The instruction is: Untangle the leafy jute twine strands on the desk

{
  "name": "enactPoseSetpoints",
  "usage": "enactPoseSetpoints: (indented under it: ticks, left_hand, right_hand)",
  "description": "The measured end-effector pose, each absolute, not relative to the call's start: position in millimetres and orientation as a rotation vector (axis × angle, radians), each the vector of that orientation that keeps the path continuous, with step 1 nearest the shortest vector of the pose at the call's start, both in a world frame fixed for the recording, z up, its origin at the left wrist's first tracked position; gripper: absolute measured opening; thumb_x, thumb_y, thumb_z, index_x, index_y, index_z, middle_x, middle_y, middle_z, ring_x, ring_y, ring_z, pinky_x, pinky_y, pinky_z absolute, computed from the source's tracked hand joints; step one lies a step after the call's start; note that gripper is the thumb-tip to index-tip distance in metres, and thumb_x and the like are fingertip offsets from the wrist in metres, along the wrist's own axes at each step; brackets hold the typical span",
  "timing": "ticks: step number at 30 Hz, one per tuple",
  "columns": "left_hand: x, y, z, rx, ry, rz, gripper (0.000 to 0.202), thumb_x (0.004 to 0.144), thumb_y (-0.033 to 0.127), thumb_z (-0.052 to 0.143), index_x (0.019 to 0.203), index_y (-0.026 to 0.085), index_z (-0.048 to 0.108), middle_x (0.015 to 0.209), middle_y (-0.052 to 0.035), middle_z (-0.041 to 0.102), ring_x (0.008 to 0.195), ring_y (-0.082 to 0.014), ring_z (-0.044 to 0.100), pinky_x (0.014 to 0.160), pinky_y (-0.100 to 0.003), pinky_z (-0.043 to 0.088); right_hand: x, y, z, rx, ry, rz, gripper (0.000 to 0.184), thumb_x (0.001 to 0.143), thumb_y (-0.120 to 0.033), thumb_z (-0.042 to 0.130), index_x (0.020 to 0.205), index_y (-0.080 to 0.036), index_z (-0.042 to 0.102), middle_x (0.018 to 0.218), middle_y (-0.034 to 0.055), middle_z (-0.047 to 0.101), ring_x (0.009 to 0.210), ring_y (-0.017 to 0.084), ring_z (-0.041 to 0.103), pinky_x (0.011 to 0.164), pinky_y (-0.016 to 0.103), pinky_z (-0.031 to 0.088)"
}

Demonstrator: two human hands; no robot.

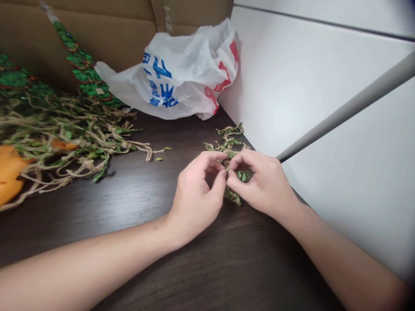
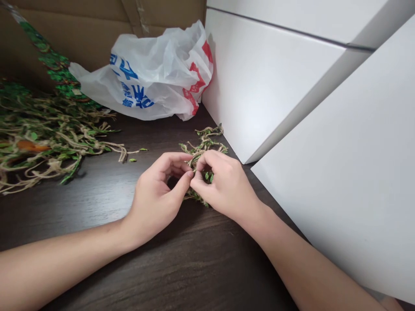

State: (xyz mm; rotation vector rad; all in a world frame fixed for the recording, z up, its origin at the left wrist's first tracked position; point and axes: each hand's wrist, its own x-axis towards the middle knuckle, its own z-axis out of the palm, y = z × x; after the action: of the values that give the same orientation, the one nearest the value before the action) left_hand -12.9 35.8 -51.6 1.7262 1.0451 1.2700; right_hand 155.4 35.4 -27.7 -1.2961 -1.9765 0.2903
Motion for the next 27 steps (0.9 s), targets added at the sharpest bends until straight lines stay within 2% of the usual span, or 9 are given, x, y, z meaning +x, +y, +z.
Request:
enactPoseSetpoints:
  ticks: [10,27]
  left_hand:
    - [-14.1,36.0,-53.1,1.815,1.112,1.175,0.033,0.094,-0.001,0.055,0.116,0.023,0.063,0.098,0.0019,0.070,0.094,-0.0161,0.065,0.089,-0.038,0.049]
    - [-14.4,34.5,-52.6,1.765,1.095,1.163,0.028,0.096,0.002,0.052,0.112,0.023,0.061,0.098,-0.0006,0.068,0.095,-0.0191,0.063,0.088,-0.041,0.049]
  right_hand:
    - [154.6,35.5,-29.0,-1.300,-2.022,0.246,0.015,0.078,-0.004,0.063,0.078,-0.019,0.060,0.074,-0.0027,0.063,0.067,0.013,0.057,0.064,0.026,0.042]
    - [156.0,36.7,-30.3,-1.327,-1.989,0.275,0.012,0.078,-0.009,0.061,0.078,-0.020,0.058,0.074,-0.0019,0.064,0.064,0.013,0.055,0.061,0.027,0.042]
